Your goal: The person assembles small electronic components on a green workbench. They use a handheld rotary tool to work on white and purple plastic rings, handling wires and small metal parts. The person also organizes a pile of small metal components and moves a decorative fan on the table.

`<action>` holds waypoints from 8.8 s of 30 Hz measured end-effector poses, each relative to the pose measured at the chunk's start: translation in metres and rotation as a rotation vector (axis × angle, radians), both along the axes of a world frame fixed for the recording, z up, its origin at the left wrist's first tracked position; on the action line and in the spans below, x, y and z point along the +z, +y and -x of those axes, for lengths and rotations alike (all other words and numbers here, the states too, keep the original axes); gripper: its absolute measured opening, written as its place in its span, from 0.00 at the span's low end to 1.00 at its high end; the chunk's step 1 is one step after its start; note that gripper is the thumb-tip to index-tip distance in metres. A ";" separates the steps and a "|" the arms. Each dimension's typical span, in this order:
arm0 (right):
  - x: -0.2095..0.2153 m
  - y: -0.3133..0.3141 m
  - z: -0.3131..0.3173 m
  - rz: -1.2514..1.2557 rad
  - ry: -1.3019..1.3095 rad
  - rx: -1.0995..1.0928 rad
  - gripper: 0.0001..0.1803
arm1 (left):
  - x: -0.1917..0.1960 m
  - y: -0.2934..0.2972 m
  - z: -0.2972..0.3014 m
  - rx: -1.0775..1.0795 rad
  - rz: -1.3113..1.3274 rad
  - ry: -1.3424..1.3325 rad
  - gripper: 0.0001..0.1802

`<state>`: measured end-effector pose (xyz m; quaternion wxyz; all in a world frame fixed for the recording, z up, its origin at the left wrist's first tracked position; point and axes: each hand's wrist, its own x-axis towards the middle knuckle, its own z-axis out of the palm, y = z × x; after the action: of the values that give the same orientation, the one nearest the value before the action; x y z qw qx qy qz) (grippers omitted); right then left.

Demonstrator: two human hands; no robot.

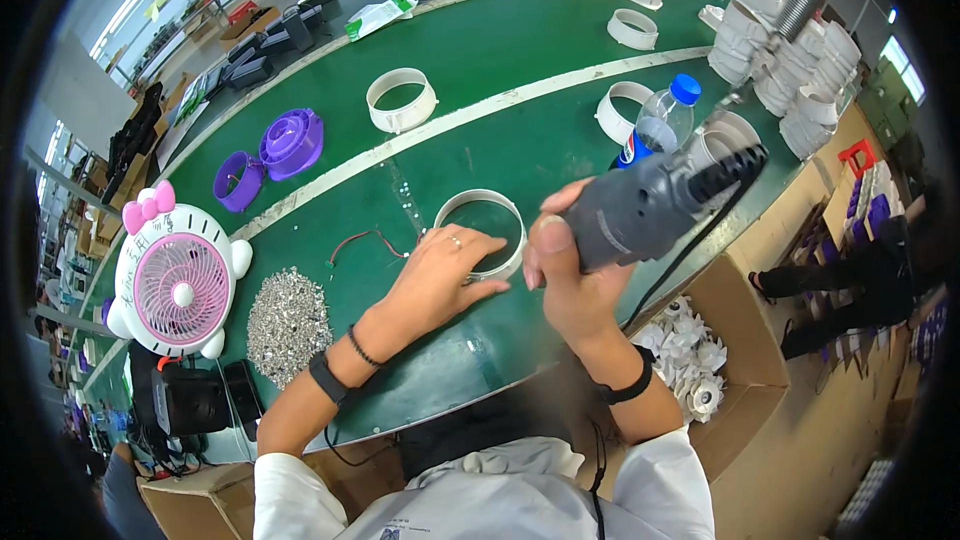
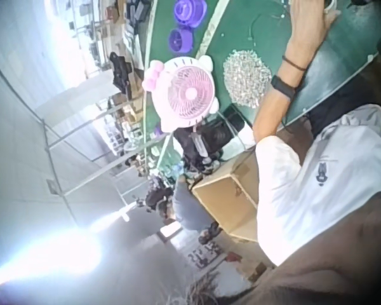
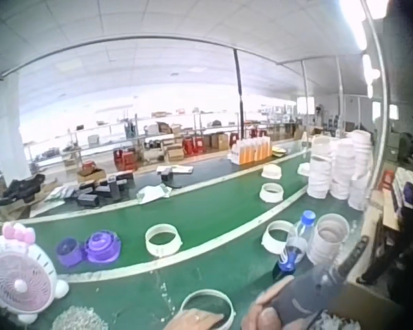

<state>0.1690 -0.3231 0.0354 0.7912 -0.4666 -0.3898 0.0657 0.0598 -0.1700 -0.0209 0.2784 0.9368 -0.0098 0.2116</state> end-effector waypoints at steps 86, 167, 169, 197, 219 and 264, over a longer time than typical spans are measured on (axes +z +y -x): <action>0.009 0.049 0.027 -0.168 0.098 0.004 0.14 | -0.015 0.010 0.042 0.207 0.142 0.002 0.16; -0.015 0.074 0.097 0.016 0.050 0.305 0.25 | -0.032 -0.012 0.131 0.409 0.087 -0.089 0.09; -0.018 0.075 0.097 0.006 0.083 0.328 0.25 | -0.032 -0.011 0.131 0.409 0.103 -0.085 0.09; 0.005 0.071 0.099 -0.083 0.083 0.314 0.30 | -0.046 -0.014 0.130 0.443 0.187 -0.159 0.15; -0.022 0.090 0.116 0.075 -0.040 0.342 0.25 | -0.046 -0.006 0.139 0.321 0.301 -0.131 0.10; -0.003 -0.022 0.053 -0.166 0.059 0.011 0.21 | -0.010 -0.024 0.138 0.248 -0.150 0.031 0.14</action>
<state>0.1158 -0.3449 0.0324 0.8380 -0.3949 -0.3731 0.0513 -0.0783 -0.1938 -0.0311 0.1796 0.9521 0.0944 0.2285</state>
